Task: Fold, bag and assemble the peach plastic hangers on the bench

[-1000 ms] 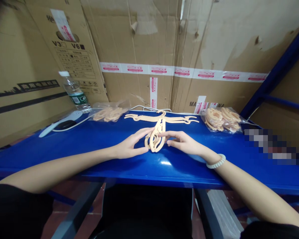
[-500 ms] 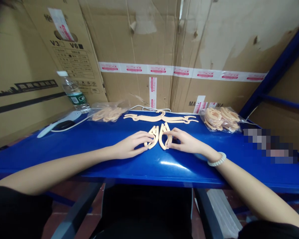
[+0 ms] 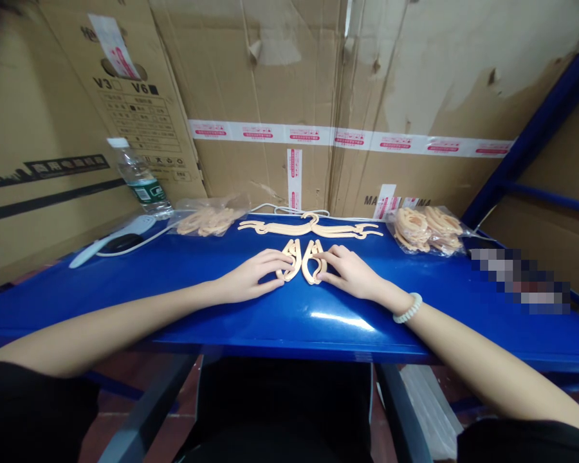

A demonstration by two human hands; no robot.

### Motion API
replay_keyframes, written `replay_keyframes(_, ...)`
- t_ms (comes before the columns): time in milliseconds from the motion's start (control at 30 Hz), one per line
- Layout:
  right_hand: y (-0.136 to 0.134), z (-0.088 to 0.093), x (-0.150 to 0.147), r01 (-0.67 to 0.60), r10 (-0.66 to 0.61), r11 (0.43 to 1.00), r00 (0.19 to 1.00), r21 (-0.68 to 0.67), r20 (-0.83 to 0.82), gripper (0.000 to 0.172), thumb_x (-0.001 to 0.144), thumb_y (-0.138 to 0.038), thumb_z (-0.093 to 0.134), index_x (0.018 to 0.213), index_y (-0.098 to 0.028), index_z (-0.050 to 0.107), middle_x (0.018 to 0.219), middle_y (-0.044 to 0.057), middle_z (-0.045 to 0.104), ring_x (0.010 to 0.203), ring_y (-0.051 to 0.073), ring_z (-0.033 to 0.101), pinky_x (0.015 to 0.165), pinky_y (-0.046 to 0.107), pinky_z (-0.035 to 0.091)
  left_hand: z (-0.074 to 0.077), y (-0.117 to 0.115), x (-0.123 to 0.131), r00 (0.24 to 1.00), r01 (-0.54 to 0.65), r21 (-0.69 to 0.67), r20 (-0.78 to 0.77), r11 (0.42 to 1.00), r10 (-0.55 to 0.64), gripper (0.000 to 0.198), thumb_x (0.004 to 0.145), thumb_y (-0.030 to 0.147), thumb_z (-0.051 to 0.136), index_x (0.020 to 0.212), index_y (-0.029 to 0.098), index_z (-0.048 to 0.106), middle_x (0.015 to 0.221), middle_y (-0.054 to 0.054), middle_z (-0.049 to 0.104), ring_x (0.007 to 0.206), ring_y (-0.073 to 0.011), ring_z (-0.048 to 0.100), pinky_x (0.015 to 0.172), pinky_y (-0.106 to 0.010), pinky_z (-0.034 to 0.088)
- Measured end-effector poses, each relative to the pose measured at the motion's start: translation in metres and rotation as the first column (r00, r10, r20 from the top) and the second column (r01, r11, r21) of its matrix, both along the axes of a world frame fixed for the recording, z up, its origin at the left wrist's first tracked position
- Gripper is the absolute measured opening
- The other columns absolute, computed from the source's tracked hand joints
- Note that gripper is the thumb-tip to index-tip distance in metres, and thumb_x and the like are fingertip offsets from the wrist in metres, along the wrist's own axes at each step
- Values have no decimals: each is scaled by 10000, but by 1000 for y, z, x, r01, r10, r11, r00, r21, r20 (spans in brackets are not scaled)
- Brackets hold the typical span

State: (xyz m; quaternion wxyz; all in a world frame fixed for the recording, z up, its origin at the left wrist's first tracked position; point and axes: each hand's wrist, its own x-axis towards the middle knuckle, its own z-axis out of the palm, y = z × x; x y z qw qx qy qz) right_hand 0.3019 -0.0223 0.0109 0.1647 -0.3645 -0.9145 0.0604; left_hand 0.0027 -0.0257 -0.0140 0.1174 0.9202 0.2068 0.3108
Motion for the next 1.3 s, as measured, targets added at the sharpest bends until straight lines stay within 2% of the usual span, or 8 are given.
replay_keyframes(100,0,1,1,4,-4,1000,1000,-18,-17,595,998,-613,485,1422,-208,589,1153,159,630,1056,331,598,960,531,505,2,1,0,999,-24,-76,33,997,26,307,971,291,595,1262,217,655,1328,-111,667,1270,-275,584,1125,-478,450)
replay_keyframes(200,1,5,2,7,-9,999,998,-37,-60,550,1010,-581,476,1398,-212,601,1120,144,642,1034,313,613,953,513,520,5,5,-1,982,-98,-189,144,977,126,333,948,287,603,1274,223,636,1311,-102,674,1243,-266,609,1099,-461,481)
replay_keyframes(333,3,13,7,21,-24,999,996,-37,-85,471,1005,-517,516,1341,-208,631,1069,123,687,996,298,643,915,491,534,6,20,-9,938,-134,-340,260,931,230,271,915,259,569,1167,193,646,1238,-98,689,1183,-244,645,1036,-434,536)
replay_keyframes(533,8,20,19,46,-47,999,995,-15,-83,406,972,-450,558,1264,-191,670,1008,111,725,922,290,683,858,467,540,-4,39,-17,914,-320,-319,146,892,380,241,757,100,524,950,197,630,1041,-56,700,1043,-236,668,970,-451,554)
replay_keyframes(833,16,16,24,57,-57,998,998,-5,-18,409,949,-453,584,1225,-172,694,1011,125,727,956,308,680,871,478,541,-7,33,-13,939,-306,-244,82,920,334,180,759,126,536,914,210,571,986,-48,677,962,-228,656,943,-436,541)
replay_keyframes(933,14,17,22,63,-63,998,998,-4,-12,499,917,-554,637,1240,-178,698,1033,128,726,967,315,674,878,481,537,-6,32,-12,947,-306,-205,39,930,320,163,767,168,561,922,217,567,991,-54,671,958,-242,644,926,-440,537)
replay_keyframes(1133,7,17,14,73,-73,997,997,17,14,820,764,-753,720,1363,-196,654,1072,142,707,994,346,654,885,509,537,-4,29,-11,961,-273,-177,5,946,278,157,793,200,552,948,223,556,1021,-67,670,1001,-262,631,933,-450,526)
replay_keyframes(1300,3,12,7,81,-81,997,997,-5,18,842,785,-779,674,1367,-170,652,1172,170,649,1046,351,629,950,536,517,-5,28,-12,962,-267,-174,3,948,272,163,802,218,563,963,220,548,1050,-75,670,1020,-269,632,941,-457,526)
